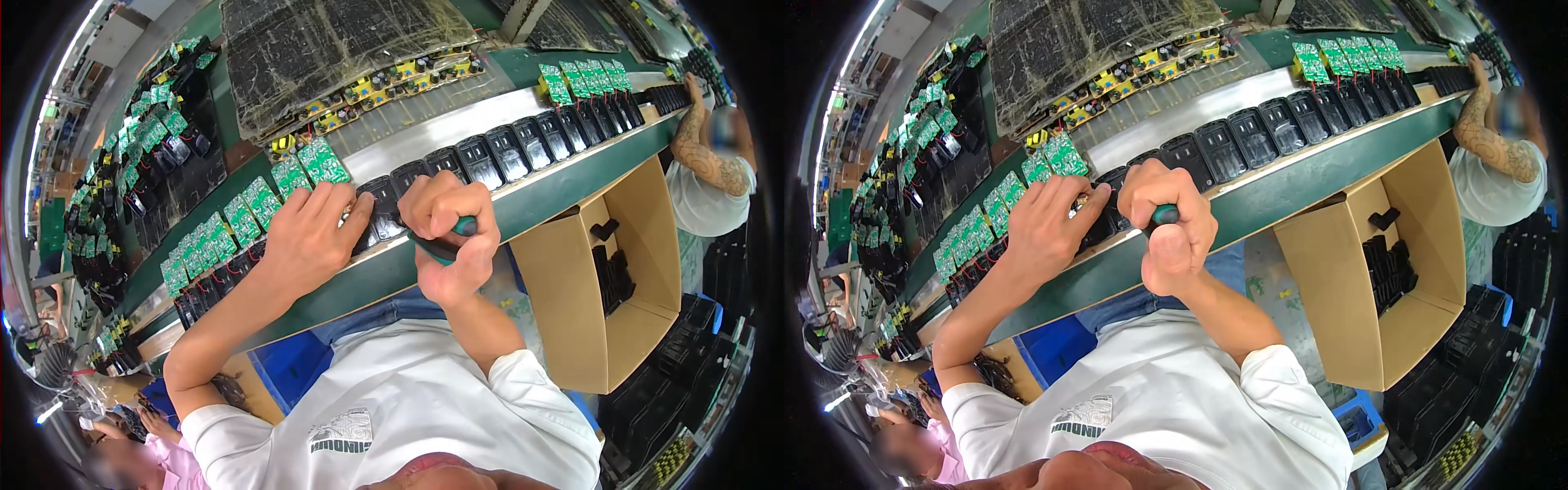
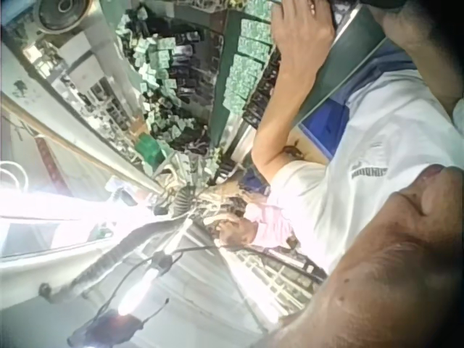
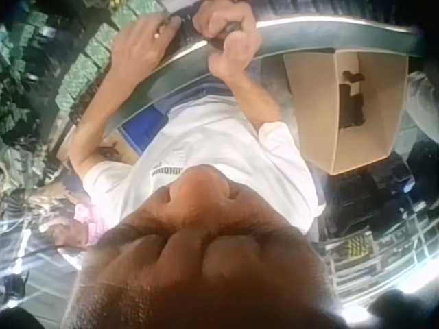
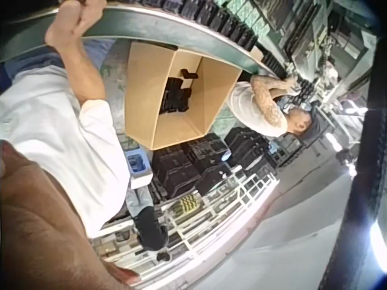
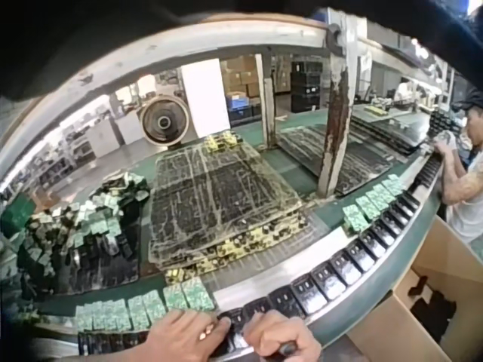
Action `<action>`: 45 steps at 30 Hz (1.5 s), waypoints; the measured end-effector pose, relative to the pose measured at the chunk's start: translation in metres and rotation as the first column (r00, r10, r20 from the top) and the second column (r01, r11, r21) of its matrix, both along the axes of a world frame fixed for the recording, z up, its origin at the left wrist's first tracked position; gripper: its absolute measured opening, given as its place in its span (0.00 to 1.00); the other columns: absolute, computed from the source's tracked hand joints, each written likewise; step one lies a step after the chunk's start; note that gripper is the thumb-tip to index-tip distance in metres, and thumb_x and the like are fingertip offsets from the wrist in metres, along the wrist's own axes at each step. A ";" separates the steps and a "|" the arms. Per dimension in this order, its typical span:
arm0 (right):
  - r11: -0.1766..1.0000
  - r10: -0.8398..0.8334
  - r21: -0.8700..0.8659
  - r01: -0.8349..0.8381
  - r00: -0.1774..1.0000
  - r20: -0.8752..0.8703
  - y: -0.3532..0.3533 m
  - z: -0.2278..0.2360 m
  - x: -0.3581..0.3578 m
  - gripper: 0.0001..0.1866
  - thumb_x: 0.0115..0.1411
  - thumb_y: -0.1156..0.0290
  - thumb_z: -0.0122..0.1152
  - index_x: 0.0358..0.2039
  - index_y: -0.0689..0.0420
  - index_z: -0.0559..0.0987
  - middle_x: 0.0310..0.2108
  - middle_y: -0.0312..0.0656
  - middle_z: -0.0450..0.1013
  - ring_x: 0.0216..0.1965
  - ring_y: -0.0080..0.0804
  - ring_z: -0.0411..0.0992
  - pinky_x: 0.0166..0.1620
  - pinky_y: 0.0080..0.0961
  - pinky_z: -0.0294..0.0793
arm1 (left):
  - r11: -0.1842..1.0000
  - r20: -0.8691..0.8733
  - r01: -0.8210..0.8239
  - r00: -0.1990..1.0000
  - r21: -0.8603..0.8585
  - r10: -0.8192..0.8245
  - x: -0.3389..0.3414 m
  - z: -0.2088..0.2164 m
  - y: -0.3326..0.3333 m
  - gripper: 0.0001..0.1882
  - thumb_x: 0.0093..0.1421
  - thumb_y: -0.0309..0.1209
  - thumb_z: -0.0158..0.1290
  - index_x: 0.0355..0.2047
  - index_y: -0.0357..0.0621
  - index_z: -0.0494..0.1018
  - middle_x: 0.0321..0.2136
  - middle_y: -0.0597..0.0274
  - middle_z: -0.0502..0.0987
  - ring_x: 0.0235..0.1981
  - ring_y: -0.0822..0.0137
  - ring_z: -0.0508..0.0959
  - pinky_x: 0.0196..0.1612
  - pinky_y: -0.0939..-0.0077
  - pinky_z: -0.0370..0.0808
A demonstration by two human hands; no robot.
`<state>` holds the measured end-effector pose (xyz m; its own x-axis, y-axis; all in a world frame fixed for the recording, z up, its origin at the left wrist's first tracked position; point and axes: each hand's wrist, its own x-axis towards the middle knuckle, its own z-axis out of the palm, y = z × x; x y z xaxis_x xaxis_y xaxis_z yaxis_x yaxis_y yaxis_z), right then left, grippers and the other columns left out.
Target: Assembling and placing circuit boards into a production line fixture using hand tools.
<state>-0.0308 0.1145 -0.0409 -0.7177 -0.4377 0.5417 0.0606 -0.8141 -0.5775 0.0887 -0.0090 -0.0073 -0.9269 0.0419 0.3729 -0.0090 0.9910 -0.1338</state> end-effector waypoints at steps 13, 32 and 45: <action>0.992 -0.002 0.130 0.008 0.999 -0.046 0.002 0.005 0.002 0.22 0.72 0.45 0.50 0.34 0.52 0.67 0.26 0.36 0.62 0.27 0.26 0.55 0.32 0.26 0.59 | 0.999 0.069 0.016 0.998 -0.050 -0.013 -0.006 0.006 -0.001 0.13 0.59 0.31 0.56 0.44 0.43 0.79 0.40 0.60 0.72 0.35 0.64 0.71 0.37 0.73 0.66; 0.993 -0.091 0.062 0.103 0.981 -0.174 -0.035 -0.002 -0.006 0.11 0.71 0.63 0.44 0.36 0.57 0.68 0.29 0.40 0.64 0.27 0.28 0.56 0.32 0.26 0.60 | 0.992 0.063 0.087 0.994 0.093 -0.093 -0.011 0.015 -0.007 0.08 0.58 0.30 0.56 0.37 0.43 0.77 0.38 0.61 0.71 0.35 0.63 0.72 0.37 0.71 0.67; 0.992 -0.087 0.092 0.091 0.995 -0.039 0.009 0.000 0.004 0.23 0.73 0.41 0.47 0.36 0.50 0.65 0.28 0.36 0.62 0.27 0.27 0.56 0.32 0.27 0.59 | 0.951 0.025 -0.125 0.992 0.281 0.123 -0.012 0.018 0.005 0.04 0.58 0.28 0.60 0.31 0.45 0.77 0.36 0.65 0.70 0.29 0.66 0.75 0.25 0.72 0.70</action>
<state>-0.0270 0.1233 -0.0406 -0.7374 -0.4225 0.5270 -0.0313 -0.7580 -0.6515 0.0765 -0.0043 0.0104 -0.9209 -0.1796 0.3460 -0.1346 0.9794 0.1502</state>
